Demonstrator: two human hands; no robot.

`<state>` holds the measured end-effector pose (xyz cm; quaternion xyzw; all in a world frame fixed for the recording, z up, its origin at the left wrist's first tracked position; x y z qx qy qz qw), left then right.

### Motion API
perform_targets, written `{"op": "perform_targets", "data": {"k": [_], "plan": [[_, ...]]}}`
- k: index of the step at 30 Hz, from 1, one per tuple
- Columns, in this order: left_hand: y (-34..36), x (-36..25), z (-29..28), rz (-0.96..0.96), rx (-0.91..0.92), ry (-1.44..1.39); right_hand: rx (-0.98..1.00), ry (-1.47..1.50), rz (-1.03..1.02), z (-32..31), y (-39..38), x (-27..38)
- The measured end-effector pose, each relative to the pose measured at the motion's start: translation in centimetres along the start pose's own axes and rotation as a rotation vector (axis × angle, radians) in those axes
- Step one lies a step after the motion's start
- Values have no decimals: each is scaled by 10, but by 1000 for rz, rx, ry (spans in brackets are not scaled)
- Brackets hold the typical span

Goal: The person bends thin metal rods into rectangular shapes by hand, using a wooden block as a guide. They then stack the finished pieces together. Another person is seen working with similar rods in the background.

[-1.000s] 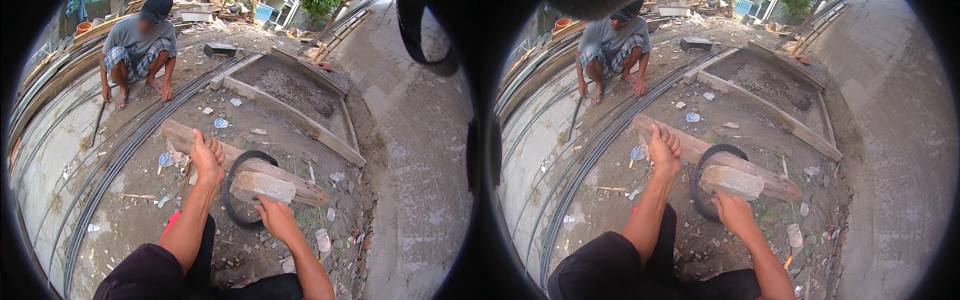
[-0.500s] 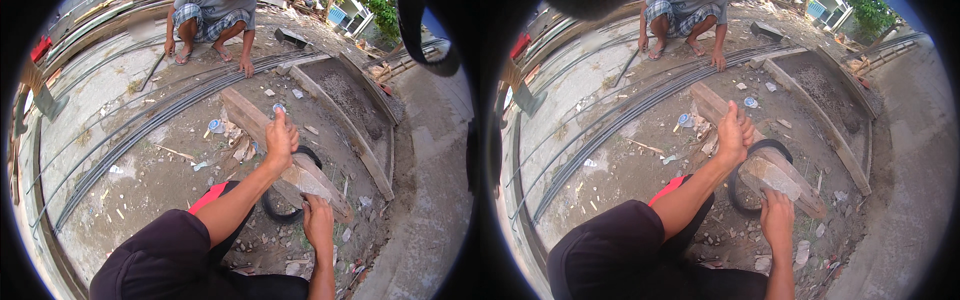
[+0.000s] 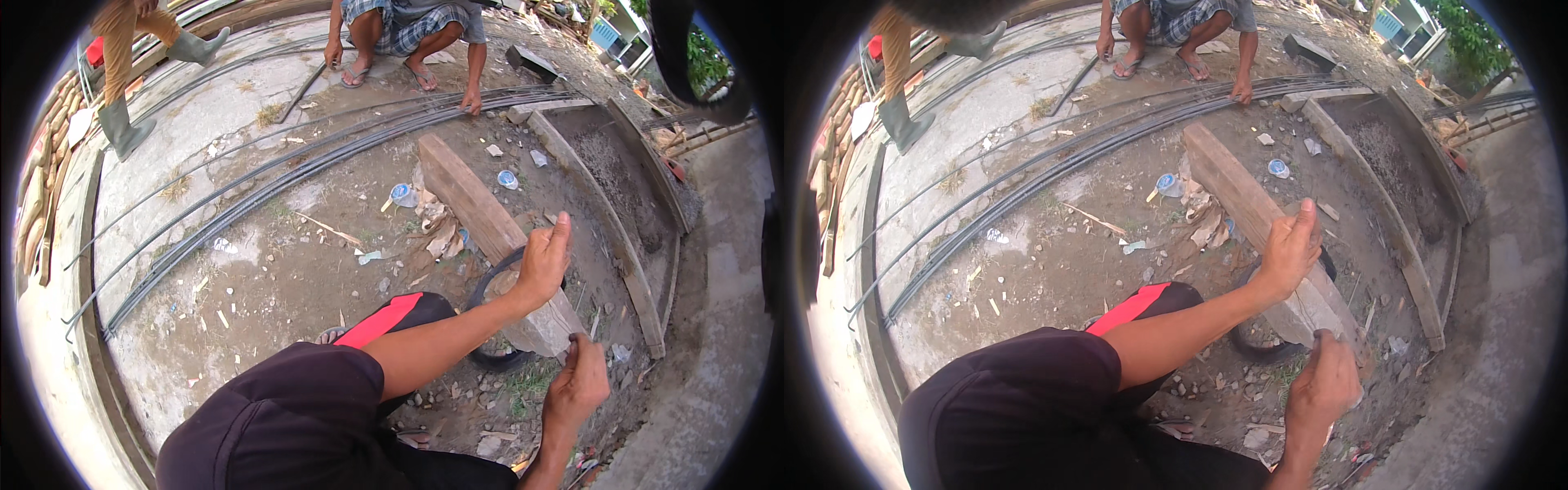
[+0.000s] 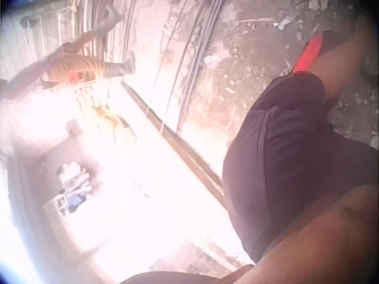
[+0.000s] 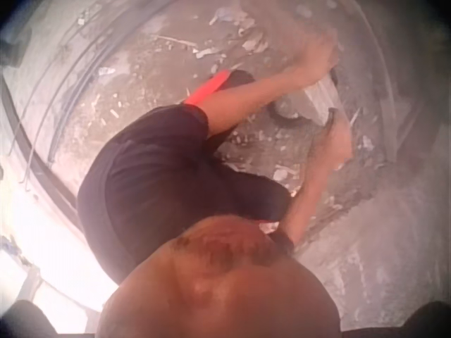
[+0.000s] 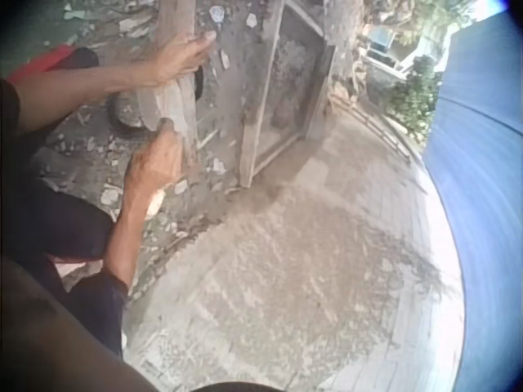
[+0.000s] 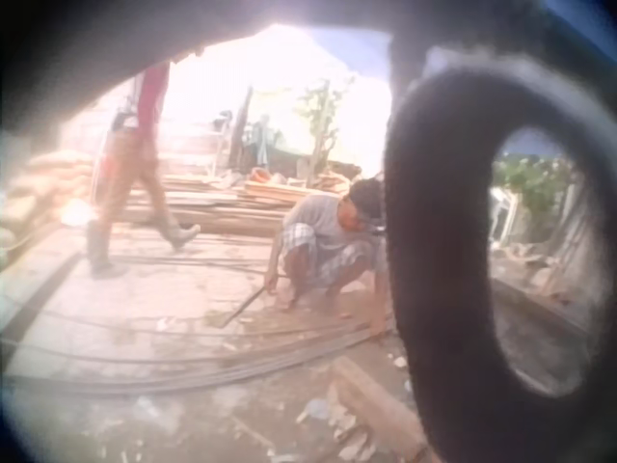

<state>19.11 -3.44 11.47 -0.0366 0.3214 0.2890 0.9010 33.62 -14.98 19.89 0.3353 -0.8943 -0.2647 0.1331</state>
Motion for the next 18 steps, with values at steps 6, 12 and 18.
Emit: {"op": "perform_targets", "data": {"k": [6,12,18], "plan": [[-34,-11,32,-139,294,-103,645,162,272,56,-36,-86],[-30,-7,24,-312,220,-178,326,708,360,-35,1,-13],[-15,-52,15,-353,197,-411,546,930,640,38,-43,-78]]}}
Point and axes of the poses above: each hand's wrist, its own y-axis towards the middle knuckle, its own z-axis out of the palm, x = y × z, the point moved 2 cm from there along y, towards the middle knuckle, and after that the axes turned 2 degrees about -x, right-handed, at the moved point
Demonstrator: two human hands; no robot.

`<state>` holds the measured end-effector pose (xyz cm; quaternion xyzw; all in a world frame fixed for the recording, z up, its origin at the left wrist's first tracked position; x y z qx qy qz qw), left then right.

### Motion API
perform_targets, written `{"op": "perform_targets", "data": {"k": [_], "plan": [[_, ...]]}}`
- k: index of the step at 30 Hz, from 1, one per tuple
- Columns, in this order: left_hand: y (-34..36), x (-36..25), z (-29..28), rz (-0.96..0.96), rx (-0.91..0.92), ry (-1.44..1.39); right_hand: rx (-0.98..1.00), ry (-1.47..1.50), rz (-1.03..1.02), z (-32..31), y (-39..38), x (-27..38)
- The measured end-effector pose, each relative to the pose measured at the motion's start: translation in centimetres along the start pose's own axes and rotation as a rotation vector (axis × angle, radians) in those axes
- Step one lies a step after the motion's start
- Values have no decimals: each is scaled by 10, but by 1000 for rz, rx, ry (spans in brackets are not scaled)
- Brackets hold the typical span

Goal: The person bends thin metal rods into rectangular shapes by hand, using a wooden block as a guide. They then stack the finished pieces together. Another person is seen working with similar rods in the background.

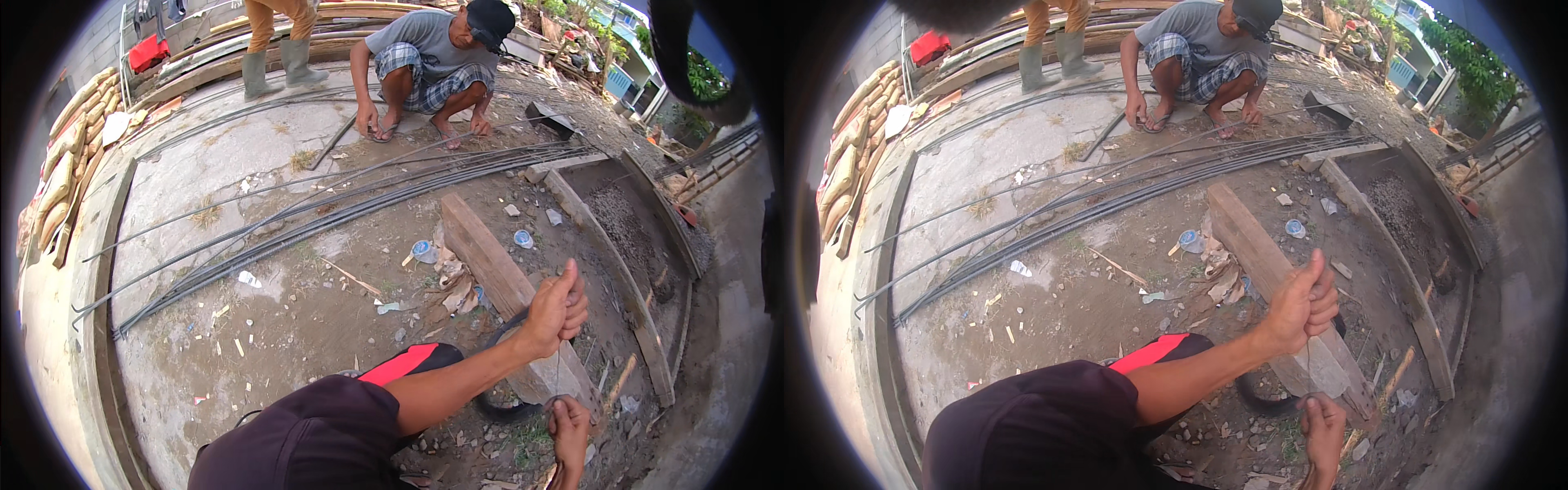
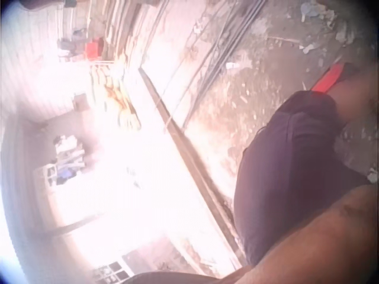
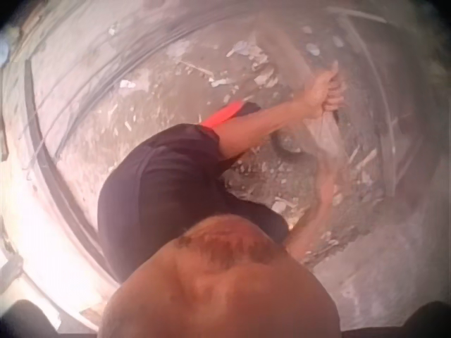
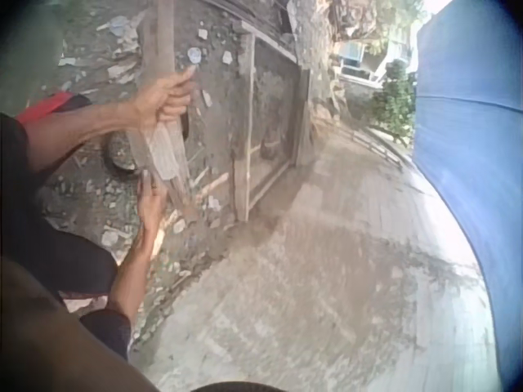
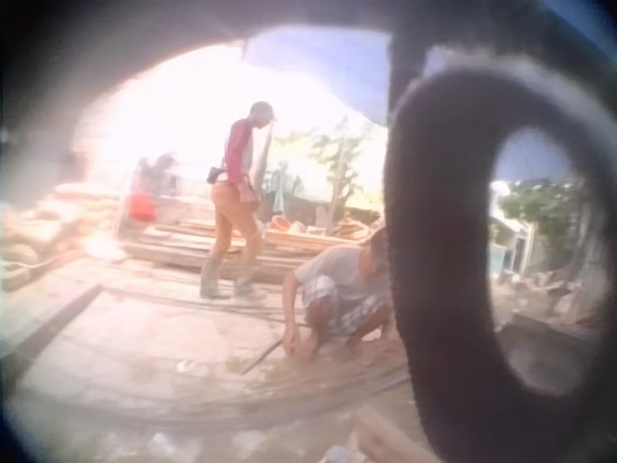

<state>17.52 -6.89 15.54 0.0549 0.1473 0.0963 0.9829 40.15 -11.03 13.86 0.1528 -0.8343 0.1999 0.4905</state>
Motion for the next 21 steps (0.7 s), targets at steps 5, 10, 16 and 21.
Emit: {"op": "perform_targets", "data": {"k": [5,10,16,21], "plan": [[12,-37,-23,81,-68,-142,122,-112,-35,26,-1,33],[8,51,-21,-57,-143,26,-158,-262,-309,29,17,14],[1,67,-24,0,-191,212,-167,385,151,7,23,22],[29,54,-51,24,-445,406,-571,-691,-179,-17,5,15]]}}
Point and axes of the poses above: each hand's wrist, its own y-axis towards the middle knuckle, its own z-axis out of the palm, x = y × z, the point moved 2 cm from there along y, towards the middle knuckle, and after that the axes turned 2 degrees about -x, right-handed, at the moved point
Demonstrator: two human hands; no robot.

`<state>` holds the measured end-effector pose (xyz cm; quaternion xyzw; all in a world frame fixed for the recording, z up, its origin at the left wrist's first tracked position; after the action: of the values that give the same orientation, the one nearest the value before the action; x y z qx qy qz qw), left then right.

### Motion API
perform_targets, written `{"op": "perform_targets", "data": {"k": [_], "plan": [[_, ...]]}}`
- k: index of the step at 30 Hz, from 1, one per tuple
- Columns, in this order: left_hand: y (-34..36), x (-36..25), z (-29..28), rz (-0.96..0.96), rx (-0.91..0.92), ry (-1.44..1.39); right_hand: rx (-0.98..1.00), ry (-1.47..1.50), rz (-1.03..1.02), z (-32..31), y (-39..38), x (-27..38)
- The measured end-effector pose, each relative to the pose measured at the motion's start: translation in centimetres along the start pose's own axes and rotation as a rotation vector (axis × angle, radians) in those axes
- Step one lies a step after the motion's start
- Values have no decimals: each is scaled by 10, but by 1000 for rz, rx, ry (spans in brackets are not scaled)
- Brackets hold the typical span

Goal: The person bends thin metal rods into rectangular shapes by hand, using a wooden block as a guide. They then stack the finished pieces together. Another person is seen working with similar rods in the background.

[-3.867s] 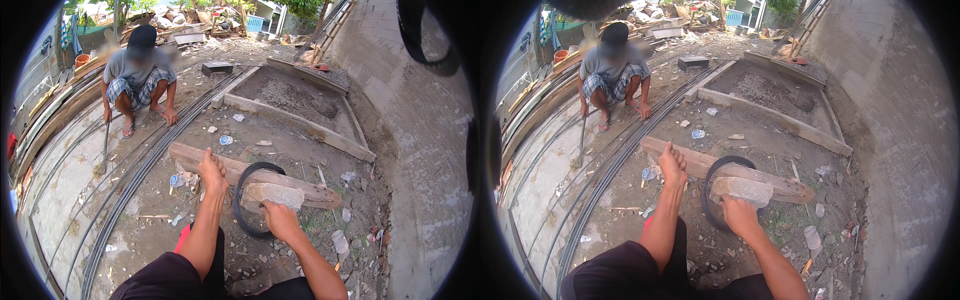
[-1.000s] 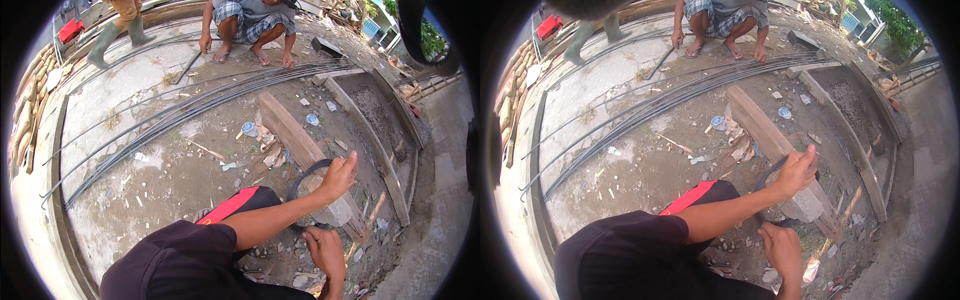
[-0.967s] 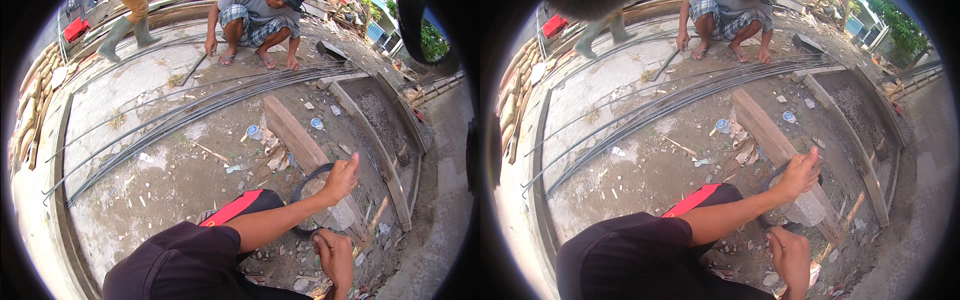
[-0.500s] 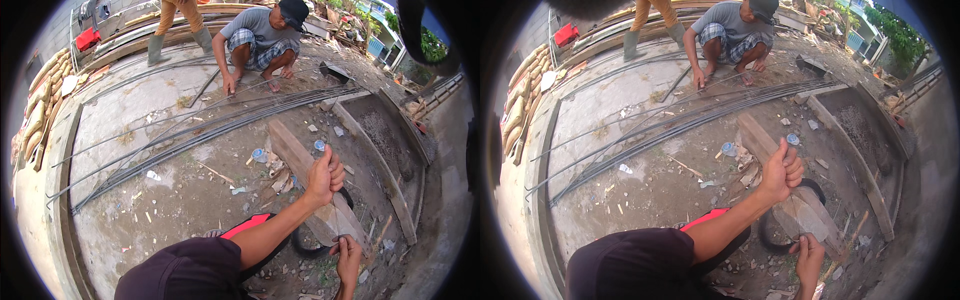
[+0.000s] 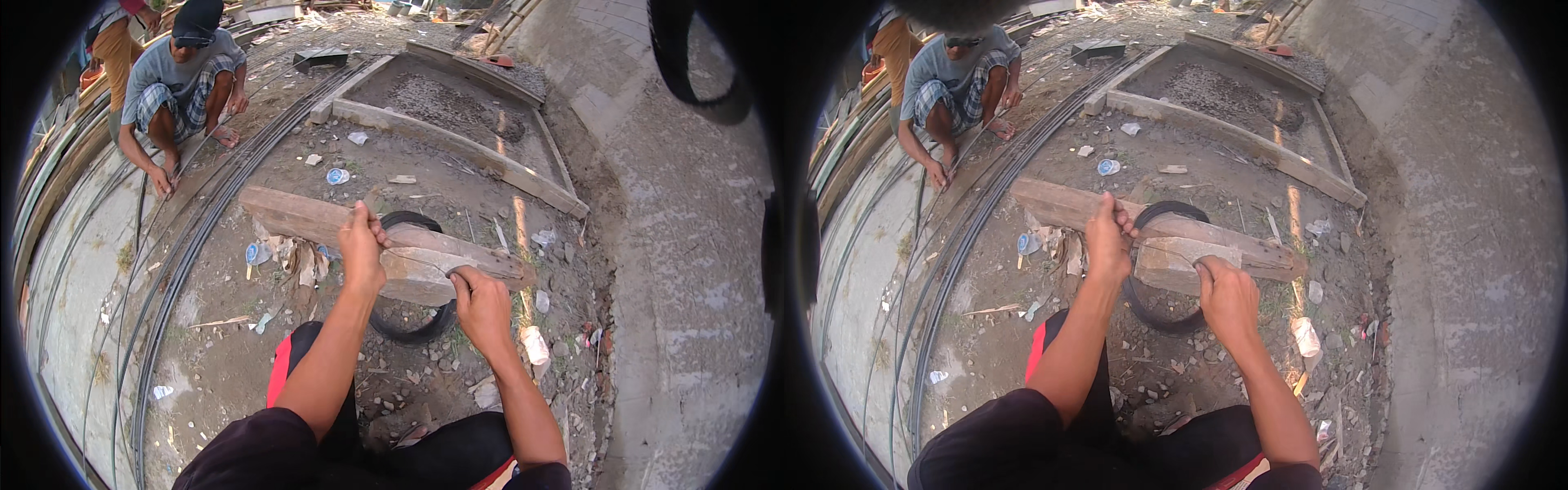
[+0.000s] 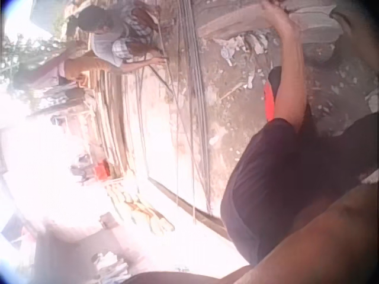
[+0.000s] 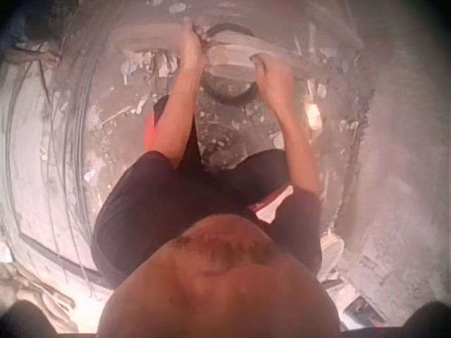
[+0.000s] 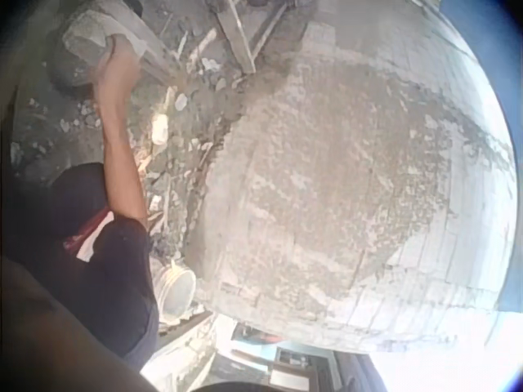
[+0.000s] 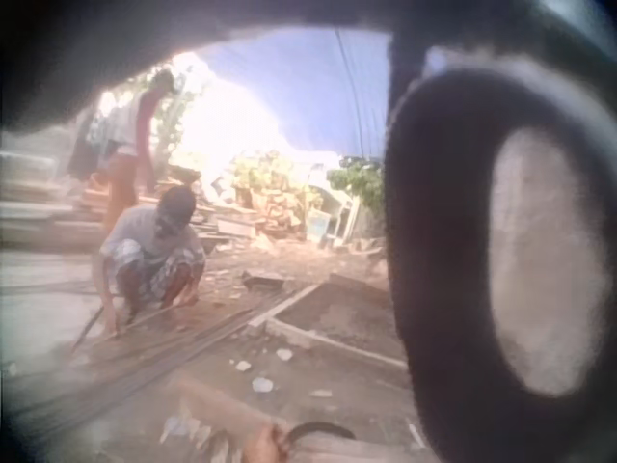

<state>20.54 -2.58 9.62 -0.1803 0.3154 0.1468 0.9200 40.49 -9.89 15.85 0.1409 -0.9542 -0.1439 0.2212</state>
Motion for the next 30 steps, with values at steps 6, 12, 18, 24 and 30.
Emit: {"op": "perform_targets", "data": {"k": [6,12,18,24,30], "plan": [[33,-45,-42,-140,-242,-241,201,-173,69,-15,-16,-20],[17,-42,-27,-289,-83,-509,657,175,-289,-21,-44,42],[-7,-57,-11,-450,451,-799,-193,65,196,-60,14,-7],[54,-84,-64,-351,509,-781,614,282,-124,27,-43,-17],[102,-88,-112,-124,-102,-481,645,319,-79,52,-24,-39]]}}
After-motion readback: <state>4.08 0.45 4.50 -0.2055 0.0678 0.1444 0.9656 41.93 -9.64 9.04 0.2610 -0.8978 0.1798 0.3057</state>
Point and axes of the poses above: each hand's wrist, its own y-axis towards the middle knuckle, its own z-axis out of the palm, x = y × z, the point moved 2 cm from there along y, towards the middle knuckle, and after that the axes turned 2 degrees about -x, right-handed, at the moved point
